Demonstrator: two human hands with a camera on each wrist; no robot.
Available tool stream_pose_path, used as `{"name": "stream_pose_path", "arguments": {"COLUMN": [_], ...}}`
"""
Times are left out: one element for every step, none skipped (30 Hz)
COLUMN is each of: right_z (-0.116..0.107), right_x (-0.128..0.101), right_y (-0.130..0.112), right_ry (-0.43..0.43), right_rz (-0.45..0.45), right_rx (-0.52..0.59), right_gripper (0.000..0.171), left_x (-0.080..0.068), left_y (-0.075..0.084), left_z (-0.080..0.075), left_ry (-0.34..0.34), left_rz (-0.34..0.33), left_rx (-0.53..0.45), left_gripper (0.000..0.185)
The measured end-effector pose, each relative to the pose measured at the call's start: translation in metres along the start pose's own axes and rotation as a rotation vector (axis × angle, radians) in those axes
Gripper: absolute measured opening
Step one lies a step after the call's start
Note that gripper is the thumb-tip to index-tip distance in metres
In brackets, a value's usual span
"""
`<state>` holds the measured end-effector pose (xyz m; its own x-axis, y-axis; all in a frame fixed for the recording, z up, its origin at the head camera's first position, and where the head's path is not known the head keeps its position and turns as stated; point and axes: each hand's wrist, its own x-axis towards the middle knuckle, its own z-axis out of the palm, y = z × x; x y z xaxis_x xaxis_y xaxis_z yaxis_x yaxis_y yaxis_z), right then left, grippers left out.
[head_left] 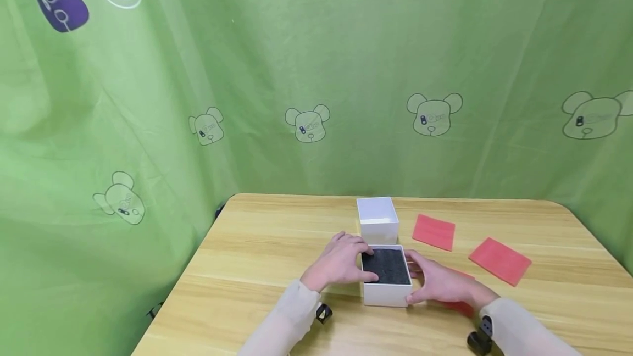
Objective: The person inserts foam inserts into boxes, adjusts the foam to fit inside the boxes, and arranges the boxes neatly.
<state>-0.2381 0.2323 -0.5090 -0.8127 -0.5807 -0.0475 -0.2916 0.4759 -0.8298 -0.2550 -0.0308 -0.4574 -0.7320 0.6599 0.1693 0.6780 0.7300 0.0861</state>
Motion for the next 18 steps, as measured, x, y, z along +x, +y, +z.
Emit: {"name": "stream_pose_path", "arguments": {"right_z": [0.0001,0.0003,0.0002,0.0003,0.0003,0.0003,0.0003,0.0004,0.0004,0.0003,0.0002,0.0002,0.0001,0.0,-0.0001,-0.0002,-0.0003,-0.0004], "right_x": [0.0,0.0,0.0001,0.0001,0.0001,0.0,0.0,0.0,-0.0003,-0.0002,-0.0003,-0.0004,-0.0004,-0.0005,-0.0007,-0.0008,-0.0007,-0.0006], "right_y": [0.0002,0.0006,0.0009,0.0012,0.0017,0.002,0.0023,0.0027,0.0029,0.003,0.003,0.0029,0.003,0.003,0.003,0.0031,0.0032,0.0033], "right_ry": [0.002,0.002,0.002,0.003,0.003,0.002,0.003,0.002,0.001,0.0,-0.001,-0.001,-0.001,-0.001,-0.001,-0.001,-0.001,0.0], "right_rz": [-0.003,-0.006,-0.01,-0.011,-0.013,-0.015,-0.017,-0.019,-0.021,-0.022,-0.024,-0.024,-0.025,-0.024,-0.023,-0.022,-0.021,-0.022], "right_rx": [0.0,0.001,0.005,0.006,0.005,0.009,0.012,0.015,0.017,0.015,0.015,0.013,0.01,0.007,0.003,0.0,0.0,-0.001], "right_gripper": [0.103,0.103,0.103,0.103,0.102,0.102,0.102,0.102,0.102,0.102,0.102,0.102,0.102,0.102,0.102,0.101,0.101,0.101], "left_x": [0.0004,0.0006,0.0008,0.0009,0.0008,0.0006,0.0006,0.0003,0.0002,-0.0001,-0.0002,-0.0003,-0.0001,0.0001,0.0004,0.0007,0.0011,0.0019], "left_y": [0.0006,0.0011,0.0015,0.0019,0.0023,0.0026,0.0028,0.003,0.0032,0.0033,0.0034,0.0034,0.0037,0.004,0.0043,0.0048,0.0055,0.0062], "left_z": [-0.0006,-0.0012,-0.0016,-0.0022,-0.0027,-0.0034,-0.0037,-0.004,-0.0042,-0.0044,-0.0047,-0.0047,-0.0046,-0.0046,-0.0045,-0.0046,-0.0051,-0.0056], "left_ry": [-0.009,-0.018,-0.025,-0.031,-0.036,-0.039,-0.039,-0.04,-0.041,-0.041,-0.042,-0.043,-0.046,-0.049,-0.052,-0.058,-0.064,-0.073], "left_rz": [-0.004,-0.008,-0.011,-0.014,-0.016,-0.017,-0.017,-0.018,-0.018,-0.019,-0.019,-0.021,-0.024,-0.027,-0.031,-0.036,-0.042,-0.047], "left_rx": [0.001,-0.001,-0.001,-0.003,-0.002,-0.003,-0.002,-0.001,0.001,0.001,0.002,-0.001,0.0,0.001,0.003,0.005,0.007,0.009], "left_gripper": [0.052,0.052,0.051,0.051,0.051,0.05,0.05,0.05,0.049,0.049,0.049,0.049,0.05,0.05,0.05,0.051,0.051,0.051]}}
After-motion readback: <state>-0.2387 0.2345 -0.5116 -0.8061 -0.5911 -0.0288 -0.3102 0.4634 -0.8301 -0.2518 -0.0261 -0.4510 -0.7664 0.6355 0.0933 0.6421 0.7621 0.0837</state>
